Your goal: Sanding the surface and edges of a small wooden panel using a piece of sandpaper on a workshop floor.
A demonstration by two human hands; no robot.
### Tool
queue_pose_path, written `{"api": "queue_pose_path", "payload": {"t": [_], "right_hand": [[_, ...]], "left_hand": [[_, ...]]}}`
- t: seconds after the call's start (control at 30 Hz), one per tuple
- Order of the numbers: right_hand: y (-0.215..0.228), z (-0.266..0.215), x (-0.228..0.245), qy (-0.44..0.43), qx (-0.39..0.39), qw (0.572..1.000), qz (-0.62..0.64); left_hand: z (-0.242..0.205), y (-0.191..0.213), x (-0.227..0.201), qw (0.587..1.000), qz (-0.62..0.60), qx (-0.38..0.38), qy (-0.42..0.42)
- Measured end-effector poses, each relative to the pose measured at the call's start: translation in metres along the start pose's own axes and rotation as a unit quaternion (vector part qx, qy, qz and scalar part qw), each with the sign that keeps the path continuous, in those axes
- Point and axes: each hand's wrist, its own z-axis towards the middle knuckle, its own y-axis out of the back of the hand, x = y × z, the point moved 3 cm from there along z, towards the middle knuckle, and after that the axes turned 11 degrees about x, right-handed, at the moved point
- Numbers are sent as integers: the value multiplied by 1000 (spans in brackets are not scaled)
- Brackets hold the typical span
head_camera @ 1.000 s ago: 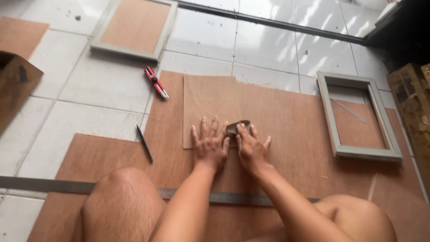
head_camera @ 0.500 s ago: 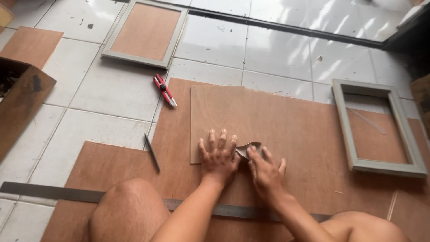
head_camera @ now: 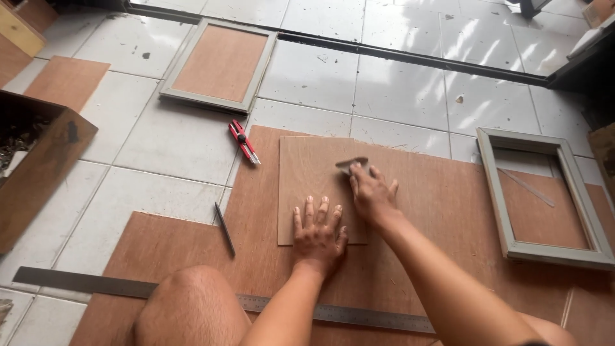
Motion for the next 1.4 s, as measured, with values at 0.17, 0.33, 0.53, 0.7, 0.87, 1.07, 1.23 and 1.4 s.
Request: {"api": "queue_pose_path", "payload": {"t": [0.17,0.33,0.53,0.7,0.87,1.07,1.23,1.4], "right_hand": [[-59,-88,-53,25,-17,999,-19],[-72,-47,-66,48,-71,996,-37],[2,62,-5,29,-75,996,-42],[21,84,7,-7,-17,999,-42],[-38,-9,-42,-18,-15,989,-148],[-92,-85,-87,30,-58,997,-52],[-39,-4,-44,71,-87,990,-88],[23,68,21,14,-49,999,-14]], "left_hand": [[-1,-4,-3,1000,-6,-15,-1],[-1,6,-2,1000,-14,-1,-3],[0,11,-2,998,-31,59,-7],[1,8,-1,999,-44,24,-10],[-2,2,-3,998,-43,50,15],[-5,1,-4,999,-1,-43,-4],[1,4,-1,1000,-3,9,2],[1,8,-2,999,-37,39,-3]]}}
